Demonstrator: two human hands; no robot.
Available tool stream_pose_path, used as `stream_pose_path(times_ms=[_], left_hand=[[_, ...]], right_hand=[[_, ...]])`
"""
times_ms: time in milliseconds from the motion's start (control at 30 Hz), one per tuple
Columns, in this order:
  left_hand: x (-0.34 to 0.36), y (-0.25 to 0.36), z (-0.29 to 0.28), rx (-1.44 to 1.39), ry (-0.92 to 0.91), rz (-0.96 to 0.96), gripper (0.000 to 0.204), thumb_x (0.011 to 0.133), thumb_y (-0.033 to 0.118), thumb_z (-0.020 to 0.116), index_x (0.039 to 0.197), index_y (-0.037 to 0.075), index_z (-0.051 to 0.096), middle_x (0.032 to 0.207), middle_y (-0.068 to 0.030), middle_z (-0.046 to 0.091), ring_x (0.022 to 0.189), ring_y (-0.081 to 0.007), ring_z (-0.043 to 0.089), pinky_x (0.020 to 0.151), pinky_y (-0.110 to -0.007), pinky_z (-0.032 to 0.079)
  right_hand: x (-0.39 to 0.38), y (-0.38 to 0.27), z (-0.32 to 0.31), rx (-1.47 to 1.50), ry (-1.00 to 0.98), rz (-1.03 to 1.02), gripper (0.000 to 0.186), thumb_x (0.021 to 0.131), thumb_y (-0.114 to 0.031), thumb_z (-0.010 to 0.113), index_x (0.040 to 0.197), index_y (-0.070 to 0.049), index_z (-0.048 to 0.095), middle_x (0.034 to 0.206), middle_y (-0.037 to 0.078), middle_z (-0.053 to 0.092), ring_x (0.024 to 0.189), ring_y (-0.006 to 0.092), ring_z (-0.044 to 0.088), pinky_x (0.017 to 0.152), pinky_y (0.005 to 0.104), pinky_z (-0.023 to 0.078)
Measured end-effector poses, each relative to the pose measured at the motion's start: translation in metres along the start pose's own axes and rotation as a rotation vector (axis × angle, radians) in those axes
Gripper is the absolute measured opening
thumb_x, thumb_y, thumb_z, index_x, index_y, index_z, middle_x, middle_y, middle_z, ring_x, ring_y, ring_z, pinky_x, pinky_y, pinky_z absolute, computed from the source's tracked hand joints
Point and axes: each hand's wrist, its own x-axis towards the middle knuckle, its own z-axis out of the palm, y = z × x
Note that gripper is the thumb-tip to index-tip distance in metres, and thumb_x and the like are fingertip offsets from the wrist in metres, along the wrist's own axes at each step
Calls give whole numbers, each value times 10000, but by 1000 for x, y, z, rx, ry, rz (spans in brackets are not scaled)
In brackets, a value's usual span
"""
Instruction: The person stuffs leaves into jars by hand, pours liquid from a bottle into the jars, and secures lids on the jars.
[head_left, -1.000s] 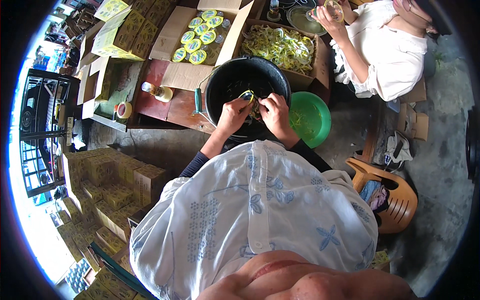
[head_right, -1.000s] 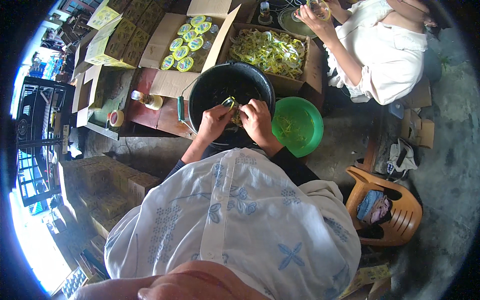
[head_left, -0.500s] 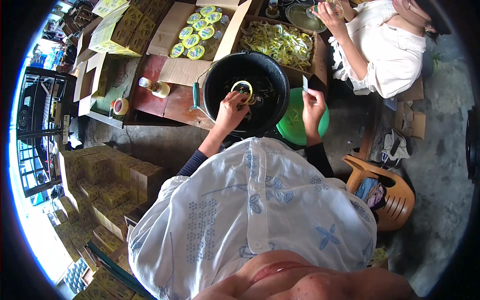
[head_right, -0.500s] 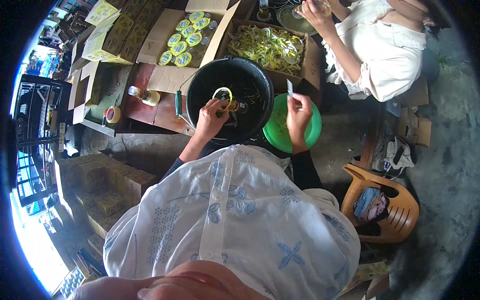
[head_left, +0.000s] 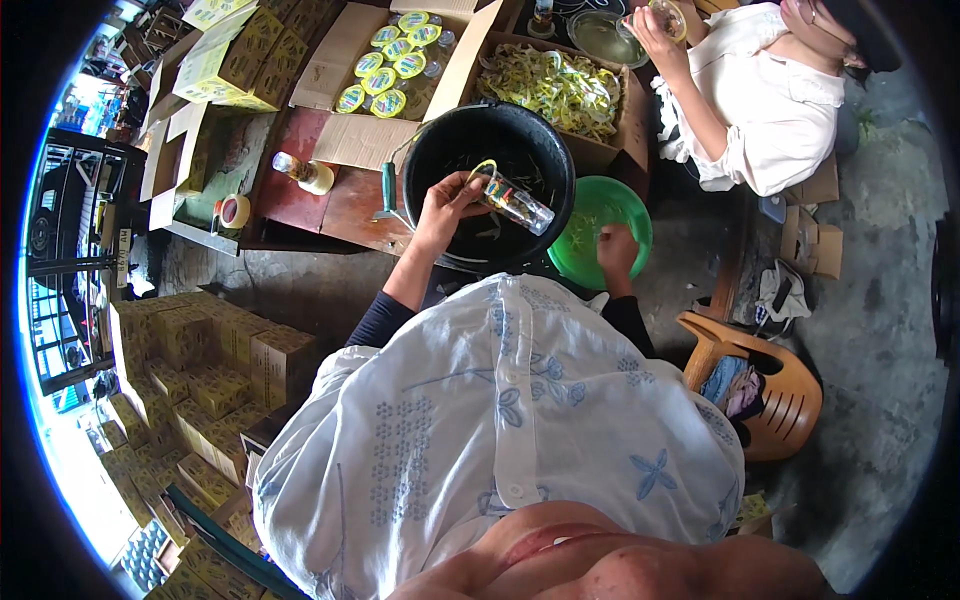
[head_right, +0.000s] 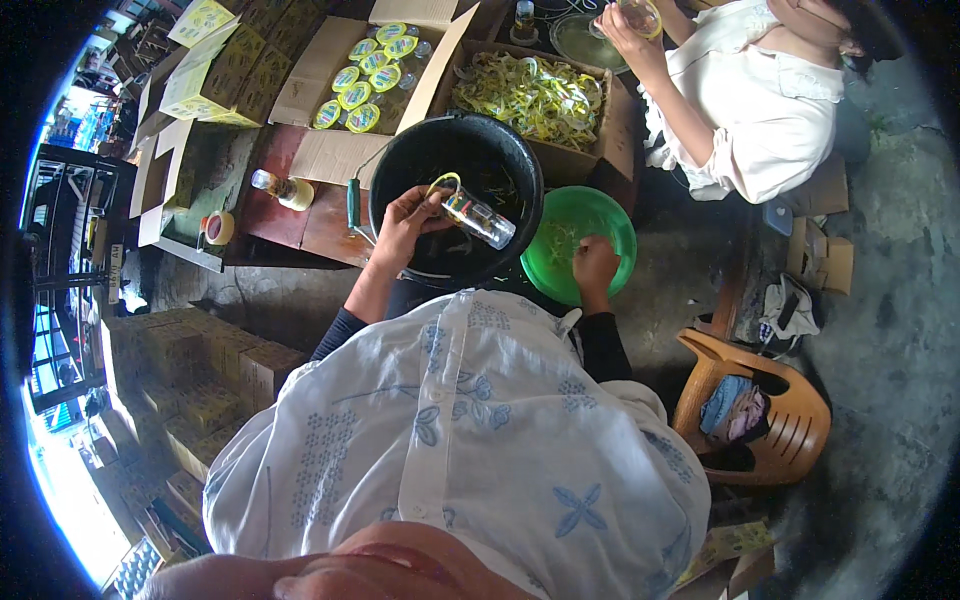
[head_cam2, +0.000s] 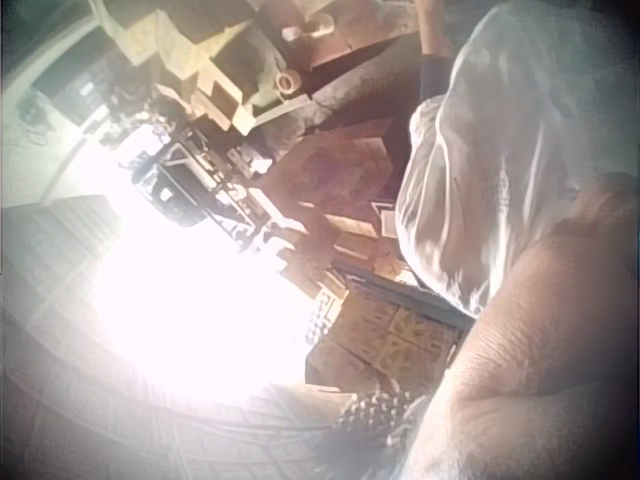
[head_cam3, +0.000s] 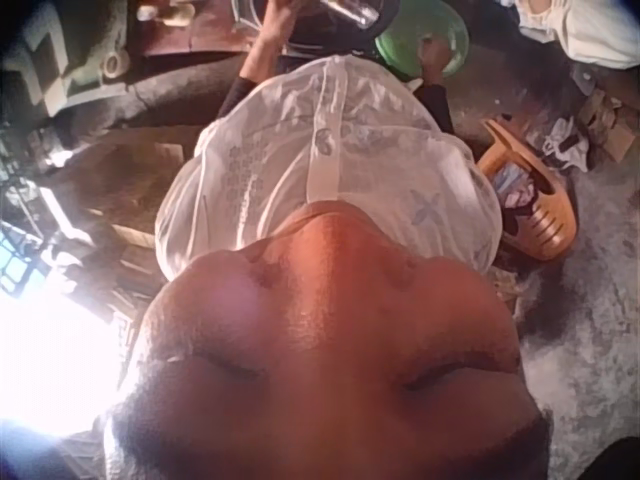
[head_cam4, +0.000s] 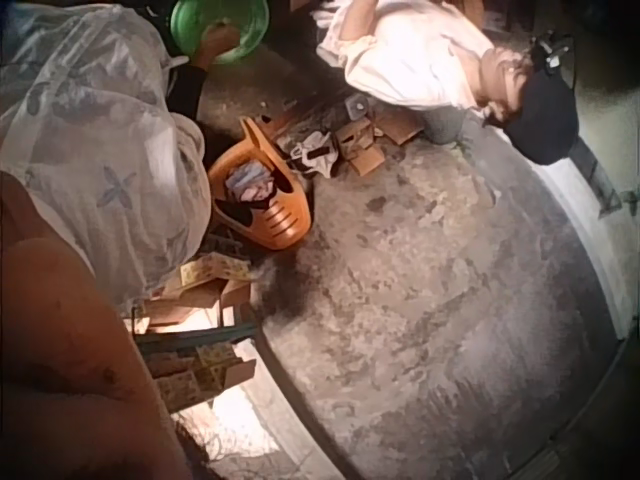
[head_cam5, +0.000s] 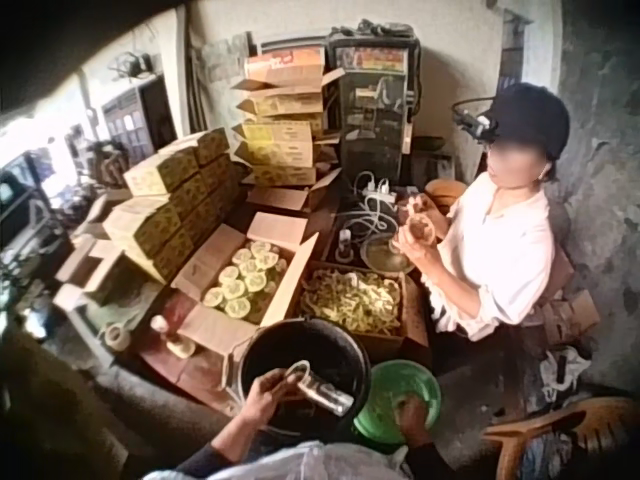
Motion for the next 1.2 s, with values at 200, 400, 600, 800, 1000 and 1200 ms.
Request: stream_pose_path(times_ms=[200,400,600,800,1000,1200], left_hand=[[1,8,3,98,85,-96,247,1017,213,582,1101,11,696,969,-20,712,924,-99,647,820,-284,541],[4,-12,3,381,95,265,175,968,136,638,1023,-12,713,906,-36,723,811,-142,651,733,-296,504],[-9,2,16,904,215,585,140,853,36,689,988,14,717,861,-149,684,798,-326,636,721,-365,514],[-12,0,18,978,206,570,141,849,20,672,986,17,706,872,-121,696,817,-314,641,743,-377,524],[-15,-6,17,1007,116,581,185,825,-10,664,1003,25,701,897,-110,697,860,-315,645,775,-381,538],[-11,-4,21,979,108,685,240,786,-38,684,1006,52,713,995,-108,681,940,-310,635,821,-386,539]], right_hand=[[34,-66,-105,458,157,-91,87,768,-35,725,839,-24,677,826,139,664,738,322,676,655,403,517],[51,-141,-106,557,196,-410,106,753,-3,744,806,-50,665,757,90,628,676,265,628,617,379,475],[36,-189,-77,514,227,-559,171,750,-37,753,854,-111,640,759,37,584,733,276,603,727,414,433],[26,-200,-72,521,211,-607,201,727,0,758,854,-90,631,762,48,581,737,282,600,716,402,440],[31,-200,-58,544,141,-510,136,756,-8,737,824,-68,636,762,69,596,737,303,607,709,422,441],[38,-197,-54,753,98,-364,121,790,17,742,831,-22,635,762,93,603,629,240,637,570,357,487]])
